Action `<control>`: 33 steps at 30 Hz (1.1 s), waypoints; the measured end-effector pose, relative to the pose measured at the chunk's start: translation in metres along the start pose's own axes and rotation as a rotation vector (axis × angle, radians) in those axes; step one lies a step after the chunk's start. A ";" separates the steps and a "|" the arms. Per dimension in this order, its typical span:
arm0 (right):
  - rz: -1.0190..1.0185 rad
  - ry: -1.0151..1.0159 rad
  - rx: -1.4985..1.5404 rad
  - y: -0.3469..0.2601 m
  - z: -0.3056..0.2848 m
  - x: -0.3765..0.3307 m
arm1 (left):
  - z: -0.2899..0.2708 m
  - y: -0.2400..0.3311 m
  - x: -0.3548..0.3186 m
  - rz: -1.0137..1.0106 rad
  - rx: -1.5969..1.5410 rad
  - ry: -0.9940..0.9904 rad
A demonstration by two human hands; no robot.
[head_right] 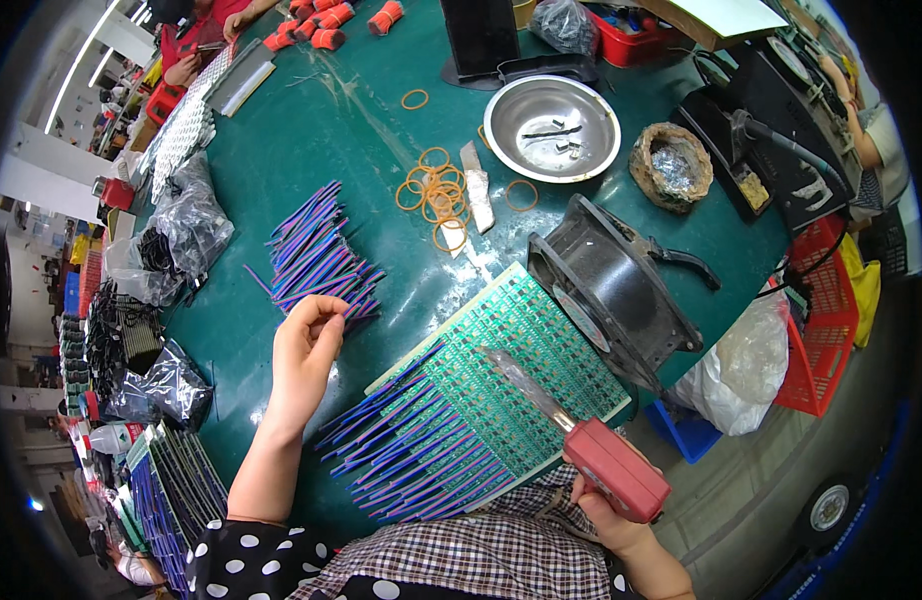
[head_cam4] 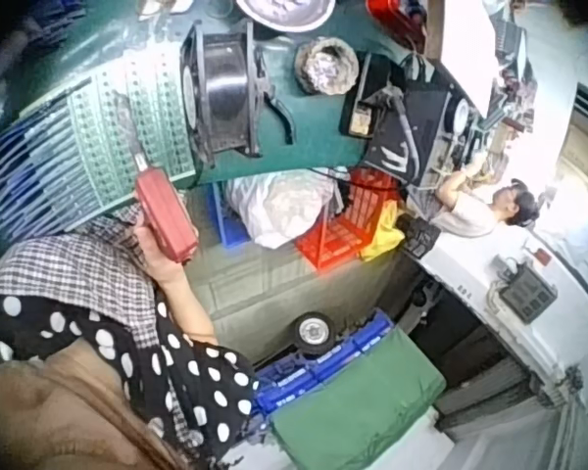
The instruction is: The person picks up wire bundles by hand, positions them along a circuit board, and solders the wires to the board using a soldering iron.
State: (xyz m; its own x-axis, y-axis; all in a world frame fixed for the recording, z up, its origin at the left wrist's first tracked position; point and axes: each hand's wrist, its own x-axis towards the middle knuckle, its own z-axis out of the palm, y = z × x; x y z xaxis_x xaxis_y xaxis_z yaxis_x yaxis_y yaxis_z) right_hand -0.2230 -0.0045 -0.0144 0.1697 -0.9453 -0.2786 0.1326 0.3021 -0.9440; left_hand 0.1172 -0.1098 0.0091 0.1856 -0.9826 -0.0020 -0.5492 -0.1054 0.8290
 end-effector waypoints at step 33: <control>-0.005 -0.046 -0.083 0.000 0.001 0.001 | 0.012 0.044 -0.010 -0.286 -0.611 -0.299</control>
State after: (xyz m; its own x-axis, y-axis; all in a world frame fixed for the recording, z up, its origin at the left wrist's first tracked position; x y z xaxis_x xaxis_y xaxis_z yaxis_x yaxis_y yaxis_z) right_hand -0.2222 -0.0051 -0.0147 0.2146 -0.9393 -0.2676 0.0526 0.2847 -0.9572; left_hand 0.0812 -0.1064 0.0390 -0.0248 -0.9384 -0.3446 0.0558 -0.3454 0.9368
